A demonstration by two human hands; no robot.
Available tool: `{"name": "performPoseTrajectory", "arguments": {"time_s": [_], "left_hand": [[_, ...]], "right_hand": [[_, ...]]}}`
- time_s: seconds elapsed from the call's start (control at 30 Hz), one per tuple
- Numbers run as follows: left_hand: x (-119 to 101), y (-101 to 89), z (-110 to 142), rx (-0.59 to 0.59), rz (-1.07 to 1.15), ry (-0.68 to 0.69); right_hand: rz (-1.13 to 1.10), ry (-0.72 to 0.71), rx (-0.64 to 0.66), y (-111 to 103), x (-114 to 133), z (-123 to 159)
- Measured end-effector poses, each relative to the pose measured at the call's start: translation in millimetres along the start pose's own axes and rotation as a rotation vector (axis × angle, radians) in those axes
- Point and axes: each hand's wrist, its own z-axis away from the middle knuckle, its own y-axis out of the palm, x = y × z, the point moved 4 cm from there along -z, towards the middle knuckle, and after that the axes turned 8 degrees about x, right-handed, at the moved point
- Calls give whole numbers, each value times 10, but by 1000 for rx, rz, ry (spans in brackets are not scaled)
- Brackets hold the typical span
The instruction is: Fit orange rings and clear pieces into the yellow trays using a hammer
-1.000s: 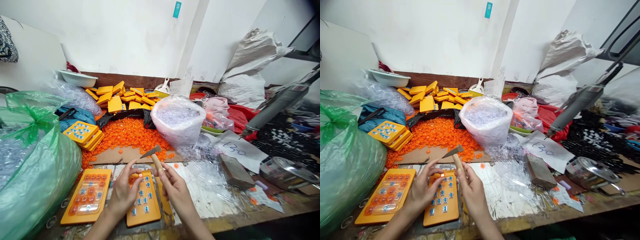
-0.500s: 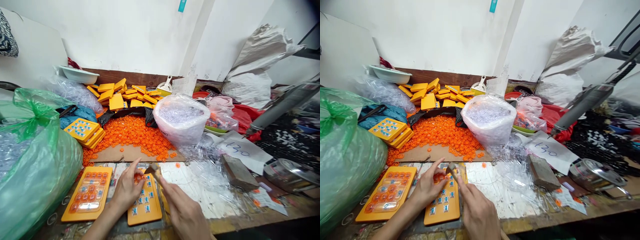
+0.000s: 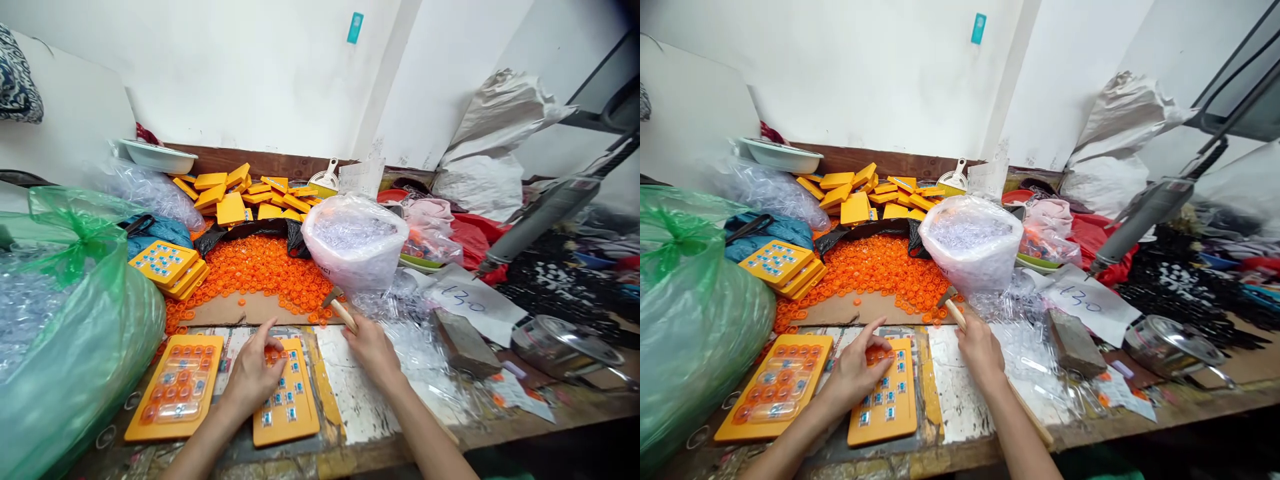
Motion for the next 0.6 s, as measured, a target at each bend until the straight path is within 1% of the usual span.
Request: {"name": "performPoseTrajectory", "arguments": {"time_s": [0.07, 0.1, 0.17, 0.2, 0.27, 0.33, 0.4, 0.47, 0.53, 0.6], "left_hand": [[0, -17, 49, -60, -14, 45], [-20, -26, 84, -112, -36, 100], [-101, -20, 165, -219, -83, 258], [-153, 0, 203, -251, -94, 341], [-257, 58, 259, -270, -77, 478], [-336, 102, 292, -279, -40, 559], [-367, 103, 319, -314, 0, 587], [-349, 76, 334, -339, 29, 576], [-312, 49, 326, -314, 39, 558], [-272, 43, 273, -248, 29, 523]], "right_hand": [[-57, 25, 8, 23, -9, -13], [-100, 31, 9, 25, 7, 9], [-222, 18, 20, 19, 94, 101], [-303, -1, 38, 23, 167, 165], [-496, -48, 111, 68, 356, 317], [-695, -78, 229, 174, 560, 473], [-860, -80, 339, 312, 721, 605], [-977, -65, 409, 438, 803, 690], [-1042, -47, 435, 517, 808, 727], [-1058, -39, 418, 529, 761, 727]]}}
